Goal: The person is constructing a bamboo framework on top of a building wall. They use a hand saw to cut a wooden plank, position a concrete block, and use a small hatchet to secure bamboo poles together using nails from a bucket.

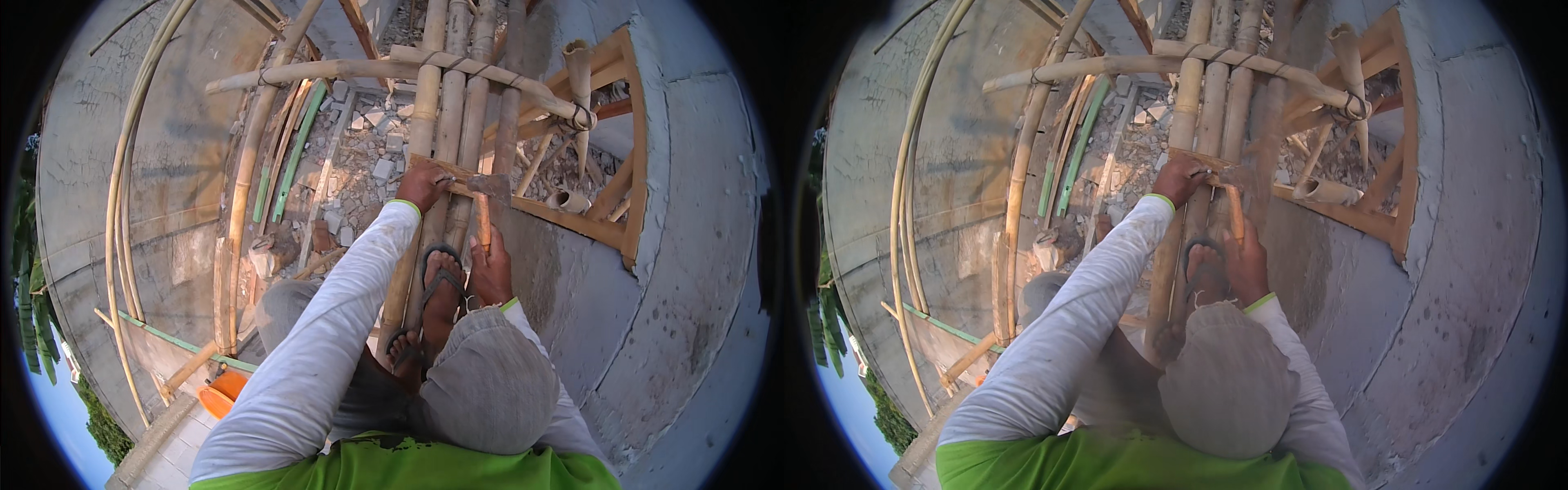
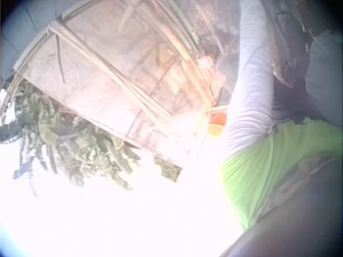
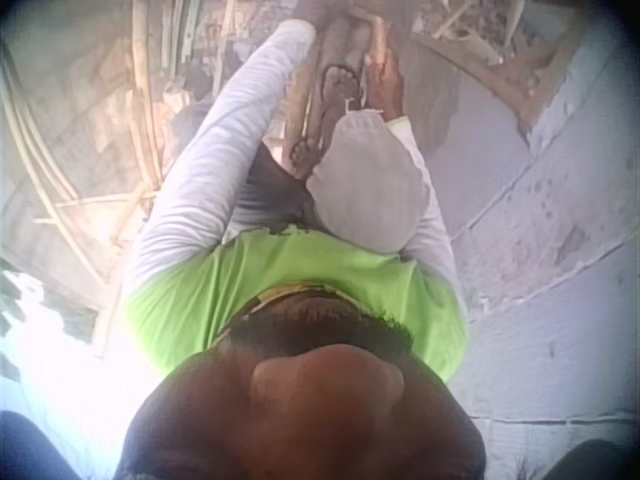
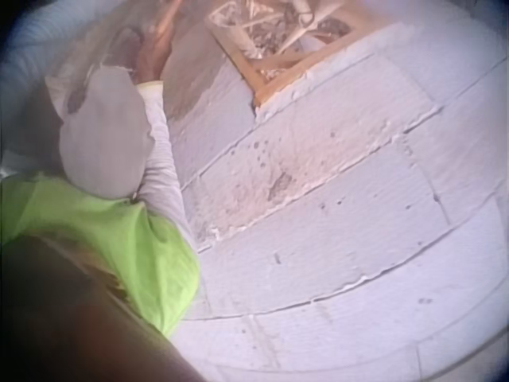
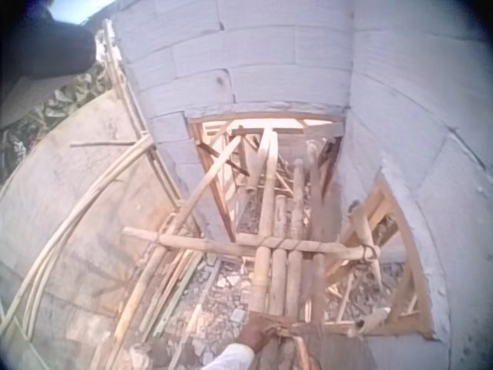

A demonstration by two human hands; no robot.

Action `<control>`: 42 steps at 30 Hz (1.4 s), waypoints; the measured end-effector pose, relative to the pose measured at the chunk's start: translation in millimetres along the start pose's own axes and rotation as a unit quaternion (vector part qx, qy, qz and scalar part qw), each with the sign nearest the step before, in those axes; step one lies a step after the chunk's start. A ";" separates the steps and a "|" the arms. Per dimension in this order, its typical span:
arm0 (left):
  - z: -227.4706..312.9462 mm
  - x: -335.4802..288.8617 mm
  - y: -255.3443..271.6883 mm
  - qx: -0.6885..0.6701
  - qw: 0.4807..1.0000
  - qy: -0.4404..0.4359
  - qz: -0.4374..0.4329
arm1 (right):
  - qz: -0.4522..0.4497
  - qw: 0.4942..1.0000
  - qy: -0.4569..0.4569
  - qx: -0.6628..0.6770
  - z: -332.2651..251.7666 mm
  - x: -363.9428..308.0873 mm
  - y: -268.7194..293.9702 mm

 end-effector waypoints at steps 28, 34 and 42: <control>28.9 3.5 25.2 0.146 0.986 -0.042 -0.065 | 0.019 0.995 -0.055 -0.080 18.5 15.1 1.6; -1.7 4.7 13.8 0.193 0.970 -0.036 -0.141 | 0.039 0.997 -0.029 -0.060 26.7 10.8 -1.3; 12.9 -4.2 -12.6 0.137 0.978 -0.038 -0.155 | 0.041 0.997 -0.032 -0.051 28.8 6.8 3.1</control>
Point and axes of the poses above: each hand's wrist, its own x-axis towards the middle knuckle, its own y-axis out of the back of the hand, z = x × y, the point moved 6 cm from there along x, towards the middle knuckle, and after that the axes turned 3 degrees about -z, right-handed, at the moved point
